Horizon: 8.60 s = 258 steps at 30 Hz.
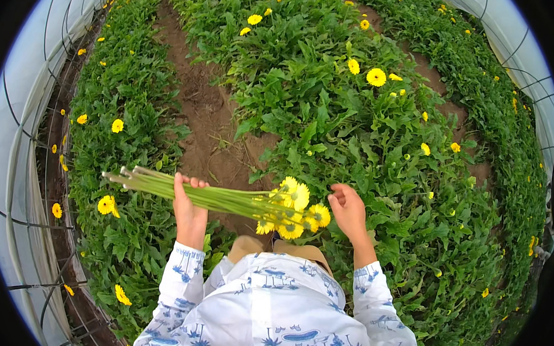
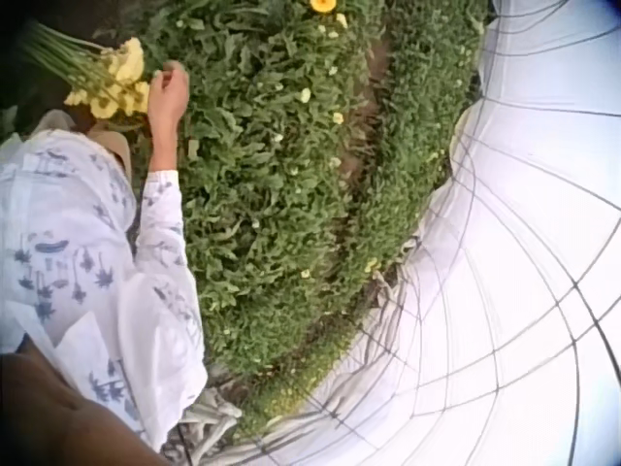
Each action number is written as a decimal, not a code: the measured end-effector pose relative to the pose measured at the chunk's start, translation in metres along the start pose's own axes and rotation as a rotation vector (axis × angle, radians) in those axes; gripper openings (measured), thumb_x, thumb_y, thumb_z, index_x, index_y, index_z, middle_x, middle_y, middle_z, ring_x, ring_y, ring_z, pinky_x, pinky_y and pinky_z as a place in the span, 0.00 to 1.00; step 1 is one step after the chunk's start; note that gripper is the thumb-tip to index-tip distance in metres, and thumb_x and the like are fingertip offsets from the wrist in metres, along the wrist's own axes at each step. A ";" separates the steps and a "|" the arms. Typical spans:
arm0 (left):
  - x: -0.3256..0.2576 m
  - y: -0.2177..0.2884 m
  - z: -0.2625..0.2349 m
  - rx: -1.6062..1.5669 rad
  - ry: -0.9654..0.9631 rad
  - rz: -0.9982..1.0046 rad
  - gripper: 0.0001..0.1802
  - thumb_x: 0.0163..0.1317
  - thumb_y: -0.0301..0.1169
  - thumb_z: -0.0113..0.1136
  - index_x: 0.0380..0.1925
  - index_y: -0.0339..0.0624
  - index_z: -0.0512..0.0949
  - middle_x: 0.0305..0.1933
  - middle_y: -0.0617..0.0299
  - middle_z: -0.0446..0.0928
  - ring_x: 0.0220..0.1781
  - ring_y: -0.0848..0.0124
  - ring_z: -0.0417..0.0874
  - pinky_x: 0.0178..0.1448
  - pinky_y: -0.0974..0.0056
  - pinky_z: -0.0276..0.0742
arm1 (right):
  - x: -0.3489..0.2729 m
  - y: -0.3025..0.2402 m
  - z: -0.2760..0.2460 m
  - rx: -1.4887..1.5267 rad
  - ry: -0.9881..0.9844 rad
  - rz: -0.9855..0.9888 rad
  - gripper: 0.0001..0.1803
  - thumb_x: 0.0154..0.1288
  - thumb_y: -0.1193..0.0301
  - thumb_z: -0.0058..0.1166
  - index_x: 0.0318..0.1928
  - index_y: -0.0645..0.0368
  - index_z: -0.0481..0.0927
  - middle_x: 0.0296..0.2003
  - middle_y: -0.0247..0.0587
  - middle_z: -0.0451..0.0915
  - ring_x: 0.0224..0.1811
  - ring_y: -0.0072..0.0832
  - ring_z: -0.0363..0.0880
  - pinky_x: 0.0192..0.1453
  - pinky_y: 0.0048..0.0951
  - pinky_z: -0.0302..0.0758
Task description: The person walks through a greenhouse and repeatedly plucks yellow flowers by hand, gathering them into a growing bunch held in the left hand. The person moves between rows of plants, selecting and adding flowers to the bunch throughout the clip.
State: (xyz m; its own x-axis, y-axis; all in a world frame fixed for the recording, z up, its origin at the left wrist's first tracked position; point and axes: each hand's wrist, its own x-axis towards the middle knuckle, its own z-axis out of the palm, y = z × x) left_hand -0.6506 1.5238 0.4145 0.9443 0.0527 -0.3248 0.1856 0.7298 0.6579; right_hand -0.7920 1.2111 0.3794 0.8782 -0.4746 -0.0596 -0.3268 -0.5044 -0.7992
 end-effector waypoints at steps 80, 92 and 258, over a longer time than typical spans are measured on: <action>0.304 -0.447 0.285 0.717 -0.329 -1.095 0.15 0.69 0.41 0.52 0.29 0.43 0.70 0.25 0.66 0.69 0.29 0.74 0.72 0.36 0.68 0.69 | 0.575 0.352 0.056 -0.959 0.109 0.683 0.07 0.58 0.73 0.55 0.37 0.58 0.82 0.45 0.45 0.80 0.44 0.38 0.81 0.42 0.37 0.78; 0.320 -0.455 0.279 0.761 -0.345 -1.109 0.15 0.70 0.41 0.49 0.29 0.43 0.65 0.25 0.63 0.67 0.31 0.70 0.72 0.39 0.64 0.71 | 0.551 0.380 0.067 -1.185 -0.203 0.527 0.08 0.58 0.71 0.53 0.36 0.50 0.84 0.42 0.35 0.79 0.46 0.34 0.77 0.50 0.35 0.70; 0.354 -0.050 0.376 1.027 -1.906 0.101 0.11 0.56 0.31 0.65 0.39 0.42 0.78 0.28 0.65 0.77 0.31 0.74 0.78 0.34 0.65 0.72 | 0.271 -0.184 0.053 0.692 0.284 0.303 0.07 0.66 0.65 0.54 0.31 0.52 0.76 0.23 0.24 0.72 0.23 0.17 0.69 0.28 0.21 0.70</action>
State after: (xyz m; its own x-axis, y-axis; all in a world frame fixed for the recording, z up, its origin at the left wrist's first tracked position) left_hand -0.2233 1.2497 0.5215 -0.1055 -0.9774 0.1833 -0.4423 0.2113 0.8716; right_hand -0.4750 1.2134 0.4784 0.6331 -0.7315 -0.2530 -0.1640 0.1927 -0.9675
